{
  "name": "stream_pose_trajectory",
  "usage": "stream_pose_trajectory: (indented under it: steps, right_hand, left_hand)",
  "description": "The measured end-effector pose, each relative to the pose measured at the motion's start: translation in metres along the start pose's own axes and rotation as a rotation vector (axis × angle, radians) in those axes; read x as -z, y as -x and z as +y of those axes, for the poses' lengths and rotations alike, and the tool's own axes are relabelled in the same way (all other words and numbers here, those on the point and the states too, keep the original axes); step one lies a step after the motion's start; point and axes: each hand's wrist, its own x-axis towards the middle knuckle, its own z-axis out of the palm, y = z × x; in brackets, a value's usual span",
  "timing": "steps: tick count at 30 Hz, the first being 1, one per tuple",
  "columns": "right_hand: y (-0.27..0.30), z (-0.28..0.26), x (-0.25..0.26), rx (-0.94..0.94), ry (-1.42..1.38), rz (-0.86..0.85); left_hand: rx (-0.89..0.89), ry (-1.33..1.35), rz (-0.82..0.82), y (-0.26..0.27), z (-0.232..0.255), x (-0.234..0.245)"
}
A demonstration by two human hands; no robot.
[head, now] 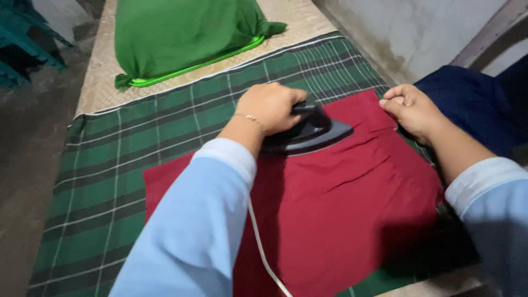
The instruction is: The person irons a red shirt on a plaid-covered table using a handheld electric iron. They smooth the fabric, fold the collar, and press the sleeves and body of the shirt while adjusting its position.
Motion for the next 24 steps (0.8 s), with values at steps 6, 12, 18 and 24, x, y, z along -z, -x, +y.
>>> stream_pose_trajectory:
  steps: [6,12,18,24]
  right_hand:
    - [0.024,0.006,0.004,0.131,-0.087,-0.012]
    - [0.034,0.001,0.001,0.206,-0.054,-0.1]
    - [0.025,0.012,0.0,0.207,0.065,-0.044]
    - [0.028,-0.014,-0.009,0.176,0.051,-0.048]
  left_hand:
    - [-0.041,0.01,-0.038,-0.022,0.018,0.003]
    - [0.071,0.02,-0.083,-0.023,0.02,0.001]
    - [0.093,-0.009,-0.1,-0.002,0.003,0.009]
    - [0.249,-0.041,-0.035,-0.017,0.014,-0.009]
